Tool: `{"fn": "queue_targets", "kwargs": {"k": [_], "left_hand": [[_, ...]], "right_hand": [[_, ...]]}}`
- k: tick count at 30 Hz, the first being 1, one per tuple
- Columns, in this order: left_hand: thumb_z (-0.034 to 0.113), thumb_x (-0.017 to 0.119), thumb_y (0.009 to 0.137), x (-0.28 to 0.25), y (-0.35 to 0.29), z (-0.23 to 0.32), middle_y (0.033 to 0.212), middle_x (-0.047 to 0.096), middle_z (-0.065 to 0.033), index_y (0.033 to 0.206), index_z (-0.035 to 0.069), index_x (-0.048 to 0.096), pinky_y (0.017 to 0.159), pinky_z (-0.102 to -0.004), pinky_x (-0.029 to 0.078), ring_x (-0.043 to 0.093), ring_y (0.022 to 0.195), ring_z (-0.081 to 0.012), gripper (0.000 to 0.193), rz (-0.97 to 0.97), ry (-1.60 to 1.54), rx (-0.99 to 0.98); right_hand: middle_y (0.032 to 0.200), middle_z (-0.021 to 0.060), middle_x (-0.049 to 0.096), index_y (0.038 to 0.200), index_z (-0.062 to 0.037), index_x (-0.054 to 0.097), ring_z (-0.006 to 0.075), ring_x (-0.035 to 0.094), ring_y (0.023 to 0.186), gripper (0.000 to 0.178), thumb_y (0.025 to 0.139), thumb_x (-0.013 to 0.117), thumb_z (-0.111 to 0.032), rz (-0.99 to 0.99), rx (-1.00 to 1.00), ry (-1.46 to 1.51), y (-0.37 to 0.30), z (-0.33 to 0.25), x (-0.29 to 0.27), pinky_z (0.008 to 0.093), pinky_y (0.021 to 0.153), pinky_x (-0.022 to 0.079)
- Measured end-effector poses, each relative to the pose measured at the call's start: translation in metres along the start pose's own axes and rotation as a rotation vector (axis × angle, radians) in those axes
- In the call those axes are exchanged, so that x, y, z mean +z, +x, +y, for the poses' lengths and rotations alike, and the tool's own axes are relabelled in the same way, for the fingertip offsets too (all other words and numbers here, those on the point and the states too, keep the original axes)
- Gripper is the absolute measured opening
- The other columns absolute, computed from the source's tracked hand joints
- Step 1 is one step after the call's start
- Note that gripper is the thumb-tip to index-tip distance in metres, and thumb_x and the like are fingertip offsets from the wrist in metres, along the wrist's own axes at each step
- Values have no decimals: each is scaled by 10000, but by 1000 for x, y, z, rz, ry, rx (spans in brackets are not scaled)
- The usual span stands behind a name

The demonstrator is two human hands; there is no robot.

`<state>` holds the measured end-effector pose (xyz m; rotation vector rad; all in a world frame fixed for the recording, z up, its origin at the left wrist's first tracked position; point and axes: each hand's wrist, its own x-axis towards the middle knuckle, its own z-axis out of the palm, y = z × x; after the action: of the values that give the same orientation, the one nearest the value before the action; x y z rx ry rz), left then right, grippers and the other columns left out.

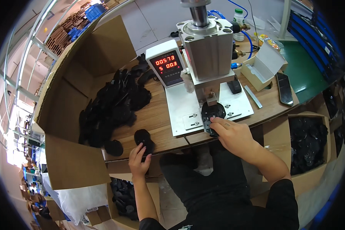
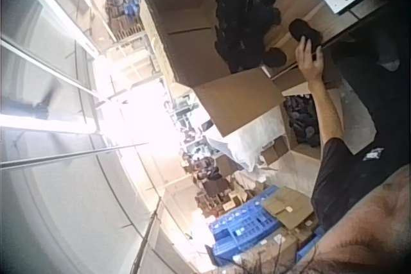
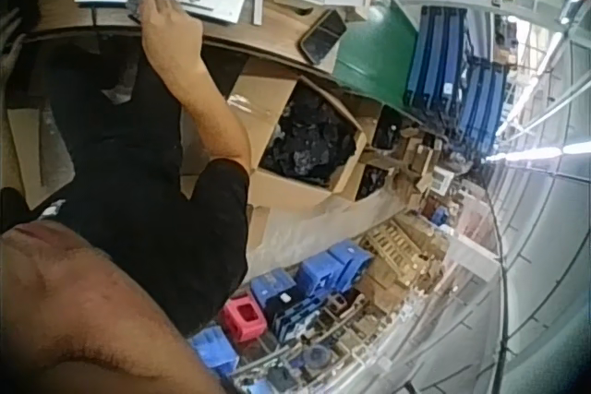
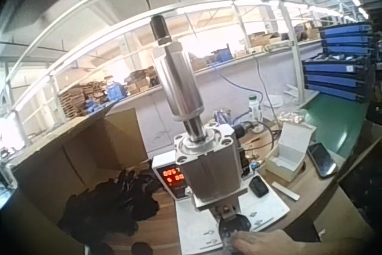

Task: Assembling black plastic components using a pneumatic press machine.

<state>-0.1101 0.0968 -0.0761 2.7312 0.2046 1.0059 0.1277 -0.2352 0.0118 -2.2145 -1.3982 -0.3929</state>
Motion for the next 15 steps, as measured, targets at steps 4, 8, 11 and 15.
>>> {"fn": "queue_targets", "kwargs": {"k": [4, 8, 11, 15], "left_hand": [[118, 827, 730, -1, 10, 12, 1270, 685, -162, 1096, 22, 699, 1010, -450, 513, 637, 1207, -367, 399, -78, -61, 43], [81, 810, 709, 0, 1, 9, 1276, 682, -167, 1084, 10, 699, 1044, -462, 503, 628, 1234, -358, 398, -151, -77, 62], [30, 777, 720, -5, 8, 25, 1199, 713, -165, 1063, -5, 702, 1023, -462, 531, 679, 1145, -351, 353, -149, -43, 168], [9, 750, 754, 0, 41, 64, 1139, 739, -139, 1038, 2, 712, 970, -444, 571, 714, 1079, -331, 286, -54, -202, 274]], "right_hand": [[1225, 42, 689, 1092, -99, 647, 218, 715, 1035, 343, 763, 693, -16, -8, 20, 11, -3, 0, 3, 323, 715, 588], [1225, 41, 690, 1092, -97, 649, 217, 713, 1042, 336, 768, 691, -18, -13, 28, 22, -4, -2, 1, 322, 719, 589], [1241, 37, 684, 1087, -93, 648, 220, 712, 1047, 331, 767, 694, -20, -23, 24, 14, -6, 1, 2, 322, 738, 591], [1179, 63, 712, 1118, -77, 656, 261, 718, 1011, 362, 763, 703, -30, -46, 85, 143, 4, 6, -13, 354, 784, 592]]}}
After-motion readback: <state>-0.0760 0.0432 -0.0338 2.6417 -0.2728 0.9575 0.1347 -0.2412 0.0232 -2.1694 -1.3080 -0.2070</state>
